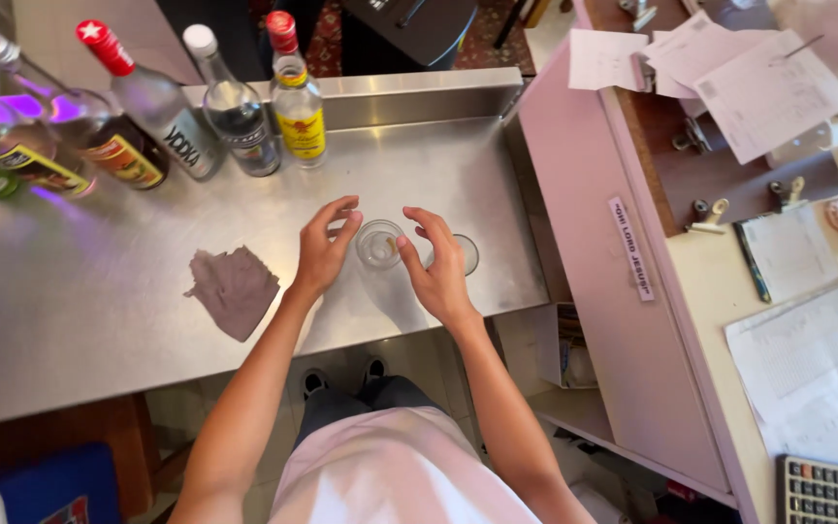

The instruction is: Cleaning and organizing liquor bottles, wiping down the stainless steel bar counter, and inspecting glasses in a bar environment.

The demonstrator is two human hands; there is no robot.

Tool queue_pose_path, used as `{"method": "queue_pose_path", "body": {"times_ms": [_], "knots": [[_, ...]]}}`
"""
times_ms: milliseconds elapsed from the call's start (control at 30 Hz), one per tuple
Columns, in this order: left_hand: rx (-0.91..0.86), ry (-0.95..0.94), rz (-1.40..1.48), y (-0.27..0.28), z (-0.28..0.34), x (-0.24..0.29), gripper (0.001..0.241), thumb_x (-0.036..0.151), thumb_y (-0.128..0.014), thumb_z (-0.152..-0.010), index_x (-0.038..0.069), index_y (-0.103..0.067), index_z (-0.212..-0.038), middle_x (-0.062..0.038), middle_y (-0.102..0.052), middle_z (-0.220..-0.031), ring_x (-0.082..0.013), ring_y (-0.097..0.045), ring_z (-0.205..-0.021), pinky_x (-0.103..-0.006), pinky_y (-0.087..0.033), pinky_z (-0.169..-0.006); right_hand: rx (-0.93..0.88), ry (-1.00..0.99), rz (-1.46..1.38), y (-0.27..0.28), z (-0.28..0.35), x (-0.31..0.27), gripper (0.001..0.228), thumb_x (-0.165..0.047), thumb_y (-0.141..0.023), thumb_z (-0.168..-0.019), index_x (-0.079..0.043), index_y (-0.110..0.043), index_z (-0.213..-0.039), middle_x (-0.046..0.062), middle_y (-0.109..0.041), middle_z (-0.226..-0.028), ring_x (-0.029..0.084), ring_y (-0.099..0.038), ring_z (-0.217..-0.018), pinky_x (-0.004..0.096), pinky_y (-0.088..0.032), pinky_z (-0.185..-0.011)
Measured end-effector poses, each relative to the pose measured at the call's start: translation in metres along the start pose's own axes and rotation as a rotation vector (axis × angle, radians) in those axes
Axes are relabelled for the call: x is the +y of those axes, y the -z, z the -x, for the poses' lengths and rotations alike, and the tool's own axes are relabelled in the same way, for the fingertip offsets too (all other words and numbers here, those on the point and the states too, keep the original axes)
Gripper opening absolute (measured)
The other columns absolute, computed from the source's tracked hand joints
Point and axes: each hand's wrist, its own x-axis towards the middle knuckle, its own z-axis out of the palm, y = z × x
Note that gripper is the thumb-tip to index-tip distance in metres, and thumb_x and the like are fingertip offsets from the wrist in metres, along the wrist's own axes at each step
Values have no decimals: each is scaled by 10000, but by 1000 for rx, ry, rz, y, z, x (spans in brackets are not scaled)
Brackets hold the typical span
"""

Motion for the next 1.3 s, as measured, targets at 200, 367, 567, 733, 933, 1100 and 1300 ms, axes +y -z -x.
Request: {"method": "queue_pose_path", "body": {"times_ms": [200,367,567,733,933,1100,1300], "knots": [[50,193,447,-30,21,-66,494,394,-488,-1070,39,-579,-1401,-105,-627,-1400,-194,-559,-1327,-331,-405,-1105,117,-80,-46,-55,14,46,451,-264,-556,-1075,-4,-509,-1441,184,-542,-1488,334,-513,-1404,426,-387,-1176],[148,124,464,-57,20,-94,509,396,-425,-1105,11,-563,-1408,-118,-621,-1411,-215,-555,-1343,-327,-398,-1139,195,-198,-165,-89,19,87,543,-323,-502,-1087,-4,-416,-1518,185,-451,-1559,322,-428,-1454,423,-327,-1200],[164,155,472,-69,17,-89,526,406,-399,-1103,-8,-577,-1374,-123,-641,-1366,-202,-567,-1302,-317,-401,-1120,256,-359,-427,-101,20,129,508,-321,-462,-1088,-17,-444,-1494,159,-493,-1517,272,-473,-1405,378,-414,-1133],[120,173,520,-75,23,-93,530,414,-387,-1109,-2,-613,-1350,-106,-674,-1304,-186,-603,-1246,-306,-429,-1095,212,-412,-627,-106,25,172,482,-335,-389,-1122,12,-508,-1434,139,-630,-1359,238,-585,-1264,344,-460,-1078],[189,152,481,-73,17,-88,509,420,-401,-1105,18,-606,-1340,-98,-690,-1255,-168,-602,-1212,-297,-433,-1067,129,-374,-629,-111,18,158,542,-383,-328,-1136,36,-599,-1348,105,-672,-1276,193,-607,-1196,335,-457,-1065],[256,157,479,-56,16,-69,531,437,-348,-1113,29,-609,-1331,-88,-675,-1250,-173,-590,-1222,-296,-418,-1077,67,-336,-669,-118,5,141,537,-401,-320,-1134,11,-577,-1365,104,-646,-1311,192,-584,-1237,341,-427,-1102],[296,49,434,-17,15,-29,525,426,-350,-1120,25,-538,-1401,-110,-614,-1343,-194,-536,-1301,-321,-382,-1121,-14,-320,-809,-134,-21,105,570,-427,-323,-1134,31,-554,-1384,118,-641,-1313,210,-571,-1253,359,-413,-1125]]}}
